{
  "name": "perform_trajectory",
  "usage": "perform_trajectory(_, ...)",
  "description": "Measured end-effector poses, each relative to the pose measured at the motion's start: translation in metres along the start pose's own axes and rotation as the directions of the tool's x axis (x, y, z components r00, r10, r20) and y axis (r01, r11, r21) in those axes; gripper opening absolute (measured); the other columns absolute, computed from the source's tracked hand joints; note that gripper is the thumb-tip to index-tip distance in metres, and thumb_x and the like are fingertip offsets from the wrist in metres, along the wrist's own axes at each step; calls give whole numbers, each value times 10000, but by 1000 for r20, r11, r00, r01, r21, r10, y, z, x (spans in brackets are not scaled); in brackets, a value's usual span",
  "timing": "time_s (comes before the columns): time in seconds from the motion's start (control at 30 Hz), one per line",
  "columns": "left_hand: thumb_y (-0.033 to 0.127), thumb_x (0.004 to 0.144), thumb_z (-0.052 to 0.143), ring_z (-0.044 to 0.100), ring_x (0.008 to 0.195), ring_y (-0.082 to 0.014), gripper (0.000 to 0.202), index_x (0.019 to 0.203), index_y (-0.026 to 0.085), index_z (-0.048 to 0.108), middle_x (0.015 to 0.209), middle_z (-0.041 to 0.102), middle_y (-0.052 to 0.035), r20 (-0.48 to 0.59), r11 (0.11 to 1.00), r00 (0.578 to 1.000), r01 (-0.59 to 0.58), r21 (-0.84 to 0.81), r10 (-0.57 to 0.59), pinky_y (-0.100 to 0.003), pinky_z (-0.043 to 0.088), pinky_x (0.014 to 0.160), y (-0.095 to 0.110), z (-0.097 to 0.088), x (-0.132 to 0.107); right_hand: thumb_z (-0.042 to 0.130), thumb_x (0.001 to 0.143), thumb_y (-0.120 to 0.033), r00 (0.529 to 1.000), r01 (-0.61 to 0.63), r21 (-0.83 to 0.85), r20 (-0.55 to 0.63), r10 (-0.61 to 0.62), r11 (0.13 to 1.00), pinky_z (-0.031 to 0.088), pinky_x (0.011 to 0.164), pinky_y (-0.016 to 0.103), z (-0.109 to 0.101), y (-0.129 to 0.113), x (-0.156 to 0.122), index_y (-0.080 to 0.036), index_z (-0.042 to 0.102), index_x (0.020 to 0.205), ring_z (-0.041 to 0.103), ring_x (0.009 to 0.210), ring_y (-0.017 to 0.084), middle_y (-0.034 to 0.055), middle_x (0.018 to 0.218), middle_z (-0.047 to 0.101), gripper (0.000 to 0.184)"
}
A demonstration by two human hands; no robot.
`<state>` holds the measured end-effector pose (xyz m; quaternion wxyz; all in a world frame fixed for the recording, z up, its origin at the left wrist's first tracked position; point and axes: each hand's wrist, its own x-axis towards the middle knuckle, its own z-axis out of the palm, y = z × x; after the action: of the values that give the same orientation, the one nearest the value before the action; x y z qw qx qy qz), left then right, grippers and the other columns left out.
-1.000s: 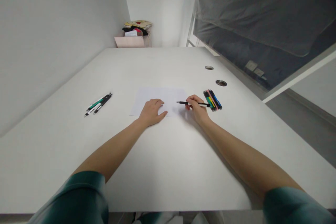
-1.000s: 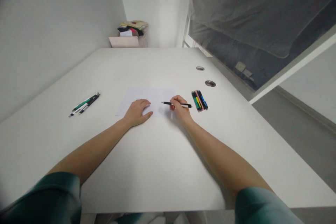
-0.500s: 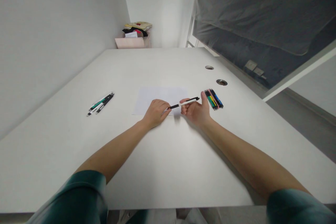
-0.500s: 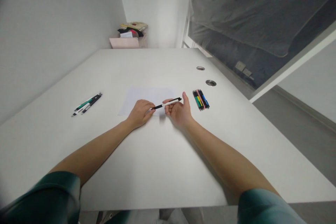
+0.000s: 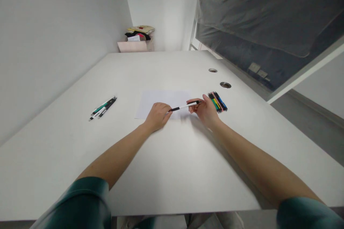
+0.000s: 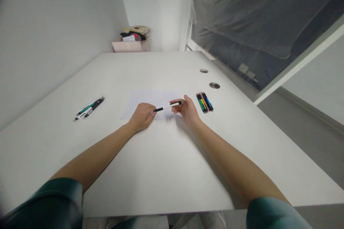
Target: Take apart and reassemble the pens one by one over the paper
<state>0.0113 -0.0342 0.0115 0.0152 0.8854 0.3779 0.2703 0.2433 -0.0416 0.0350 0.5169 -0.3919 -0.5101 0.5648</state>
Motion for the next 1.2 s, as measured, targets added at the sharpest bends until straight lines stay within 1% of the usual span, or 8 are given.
perform_trajectory(0.1,276,949,432,602,1017,-239,253,1017,165,650,1051,696,-99,11,999,1000,-1,47,1,-424,425,942,-4,-3,-2,607,773,-537,994,109,-379,46,-99,919,458,644,306,-12,-10,-1,-177,719,815,578,639,177,50,669,674,379)
perform_trajectory(0.2,282,955,426,594,1037,-248,269,1049,171,652,1077,687,-98,11,995,1000,18,101,-19,-434,422,953,-5,-7,-1,628,778,-374,974,209,-731,216,-70,650,441,658,296,-16,-18,-8,-193,720,801,592,663,175,34,716,705,205)
perform_trajectory(0.33,289,946,451,573,1084,-258,266,1099,203,651,1130,664,-94,38,986,999,0,169,-7,-450,414,974,0,-13,2,565,824,-285,944,275,-879,323,63,389,417,649,275,-15,-20,-22,-194,703,809,611,659,168,38,735,712,166)
perform_trajectory(0.43,283,915,496,542,1149,-272,331,1216,189,598,1227,620,-118,0,981,999,41,190,-41,-453,407,1003,1,-16,-3,535,846,-285,970,239,-923,243,-25,301,403,638,262,-23,-19,-25,-186,679,823,610,688,169,56,779,711,175)
perform_trajectory(0.53,266,885,516,536,1160,-274,385,1253,163,559,1238,611,-128,-55,980,994,99,173,-90,-445,405,1018,-6,-17,-18,504,870,-314,987,-8,-977,-41,-155,211,392,640,278,-41,-17,-22,-177,675,829,619,730,194,80,797,706,223)
perform_trajectory(0.63,248,863,511,549,1143,-277,367,1216,164,570,1202,626,-129,-82,976,985,163,148,-152,-452,409,1012,-17,-16,-33,488,875,-326,928,-286,-948,-311,-208,142,384,637,296,-60,-12,-18,-178,688,872,636,790,229,105,847,712,249)
perform_trajectory(0.73,260,867,500,557,1135,-278,350,1196,163,572,1182,633,-130,-140,963,966,237,129,-219,-454,415,1001,-22,-15,-39,485,864,-317,890,-389,-916,-402,-216,99,385,637,303,-71,-5,-16,-182,695,921,646,817,246,126,885,715,256)
perform_trajectory(1.2,256,854,516,568,1103,-264,270,1100,185,604,1139,643,-105,-95,961,961,266,74,-259,-440,415,1000,-23,-13,-34,483,834,-327,884,-406,-914,-397,-248,14,354,646,328,-80,10,-10,-178,662,804,580,807,241,118,865,665,235)
